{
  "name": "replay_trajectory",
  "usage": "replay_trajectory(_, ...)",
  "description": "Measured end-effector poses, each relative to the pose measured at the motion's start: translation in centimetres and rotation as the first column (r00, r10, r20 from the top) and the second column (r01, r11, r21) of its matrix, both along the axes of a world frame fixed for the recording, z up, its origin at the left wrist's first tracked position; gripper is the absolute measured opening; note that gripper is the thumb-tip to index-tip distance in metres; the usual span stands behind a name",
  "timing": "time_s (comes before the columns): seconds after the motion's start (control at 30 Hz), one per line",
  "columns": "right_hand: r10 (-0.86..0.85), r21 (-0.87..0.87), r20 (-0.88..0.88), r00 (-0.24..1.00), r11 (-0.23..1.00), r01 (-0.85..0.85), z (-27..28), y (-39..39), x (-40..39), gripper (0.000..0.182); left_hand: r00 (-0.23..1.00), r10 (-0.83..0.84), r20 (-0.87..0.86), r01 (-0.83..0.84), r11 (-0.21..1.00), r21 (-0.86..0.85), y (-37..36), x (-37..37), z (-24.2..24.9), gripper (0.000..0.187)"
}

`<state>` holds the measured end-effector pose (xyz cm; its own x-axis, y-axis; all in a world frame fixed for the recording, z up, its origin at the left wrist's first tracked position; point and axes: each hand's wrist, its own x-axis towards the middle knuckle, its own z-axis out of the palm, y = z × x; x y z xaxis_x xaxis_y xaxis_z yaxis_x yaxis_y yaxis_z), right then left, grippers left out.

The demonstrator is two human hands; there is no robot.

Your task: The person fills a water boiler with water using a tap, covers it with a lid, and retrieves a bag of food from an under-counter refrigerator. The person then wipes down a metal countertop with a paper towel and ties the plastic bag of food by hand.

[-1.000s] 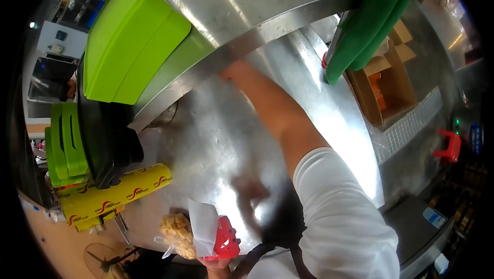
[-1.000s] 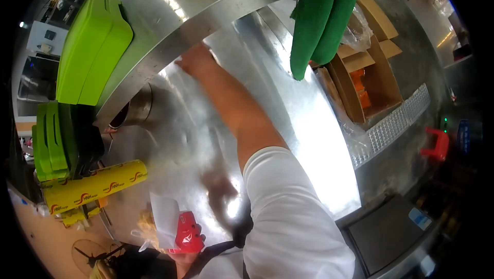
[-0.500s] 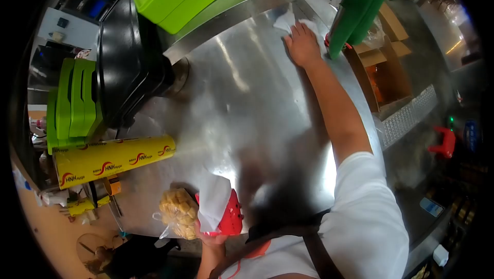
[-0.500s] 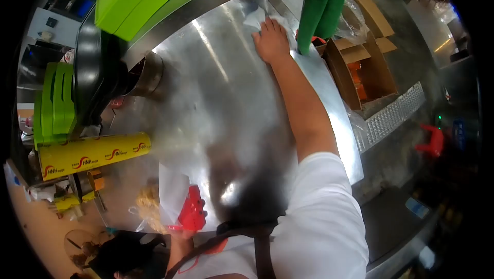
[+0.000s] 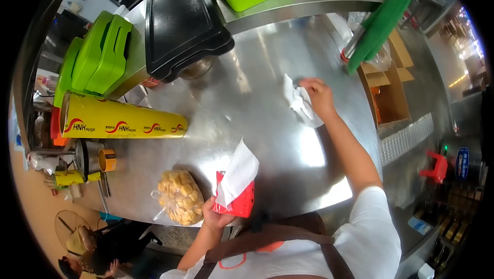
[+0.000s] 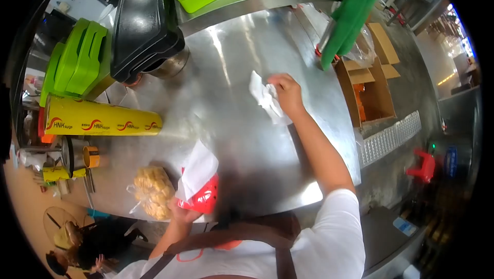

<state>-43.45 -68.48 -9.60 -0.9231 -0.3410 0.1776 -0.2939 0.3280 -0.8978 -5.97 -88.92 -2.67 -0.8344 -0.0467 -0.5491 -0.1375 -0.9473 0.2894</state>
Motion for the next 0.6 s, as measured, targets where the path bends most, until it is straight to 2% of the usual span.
replay_trajectory(0.03,0.015,-0.006,0.001,1.0,1.0,-0.015,0.1,-2.2,-1.6,0.017,1.0,0.015,0.001,-0.015,1.0,-0.006,0.3,0.4,-0.1,0.083)
replay_trajectory(0.1,0.099,0.064,-0.38,0.92,0.995,-0.081,-0.4,-6.4,-3.4,0.022,0.997,0.072,-0.009,-0.072,0.995,-0.068,0.8,0.8,0.8,0.074)
replay_trajectory(0.13,0.098,0.046,-0.363,0.927,0.995,-0.087,-0.1,-7.6,-2.7,0.022,0.987,0.16,0.029,-0.154,0.978,-0.139,1.4,0.9,1.7,0.076)
replay_trajectory(0.2,0.26,0.249,-0.596,0.76,0.959,-0.133,2.5,-7.7,-0.3,0.028,0.955,0.25,0.158,-0.238,0.967,-0.088,0.7,2.7,1.7,0.079)
replay_trajectory(0.23,0.352,0.363,-0.596,0.721,0.92,-0.15,3.7,-6.5,0.7,0.037,0.951,0.248,0.188,-0.237,0.968,-0.079,0.8,3.7,2.2,0.079)
replay_trajectory(0.27,0.361,0.377,-0.579,0.731,0.914,-0.153,3.7,-5.4,1.4,0.037,0.952,0.275,0.134,-0.256,0.956,-0.141,0.7,4.1,2.4,0.078)
replay_trajectory(0.3,0.359,0.366,-0.475,0.803,0.911,-0.191,3.7,-4.1,1.7,0.039,0.952,0.299,0.07,-0.281,0.939,-0.197,0.7,4.2,2.6,0.077)
replay_trajectory(0.37,0.357,0.33,-0.22,0.908,0.903,-0.275,4.4,-1.5,1.7,0.044,0.942,0.326,0.082,-0.311,0.937,-0.158,0.4,3.9,3.6,0.076)
replay_trajectory(0.4,0.362,0.344,-0.215,0.907,0.897,-0.276,5.1,-0.6,1.7,0.044,0.932,0.353,0.085,-0.34,0.93,-0.138,0.4,3.5,4.2,0.075)
replay_trajectory(0.47,0.49,0.442,-0.085,0.868,0.799,-0.408,7.5,0.3,1.3,0.045,0.923,0.375,0.088,-0.371,0.927,-0.057,0.5,2.7,4.2,0.072)
replay_trajectory(0.5,0.529,0.501,-0.061,0.847,0.75,-0.432,7.0,0.2,1.1,0.047,0.921,0.373,0.112,-0.37,0.928,-0.048,0.5,2.6,3.7,0.07)
replay_trajectory(0.53,0.53,0.501,-0.067,0.845,0.751,-0.431,5.6,0.0,0.6,0.047,0.918,0.372,0.137,-0.37,0.928,-0.044,0.5,2.5,3.4,0.069)
replay_trajectory(0.57,0.591,0.513,-0.075,0.803,0.713,-0.477,3.7,-0.3,-0.3,0.045,0.957,0.289,0.033,-0.269,0.921,-0.281,0.9,2.1,3.4,0.066)
replay_trajectory(0.6,0.648,0.525,-0.081,0.757,0.674,-0.52,2.1,-0.8,-1.2,0.043,0.928,0.366,0.075,-0.33,0.898,-0.292,1.5,1.8,2.9,0.066)
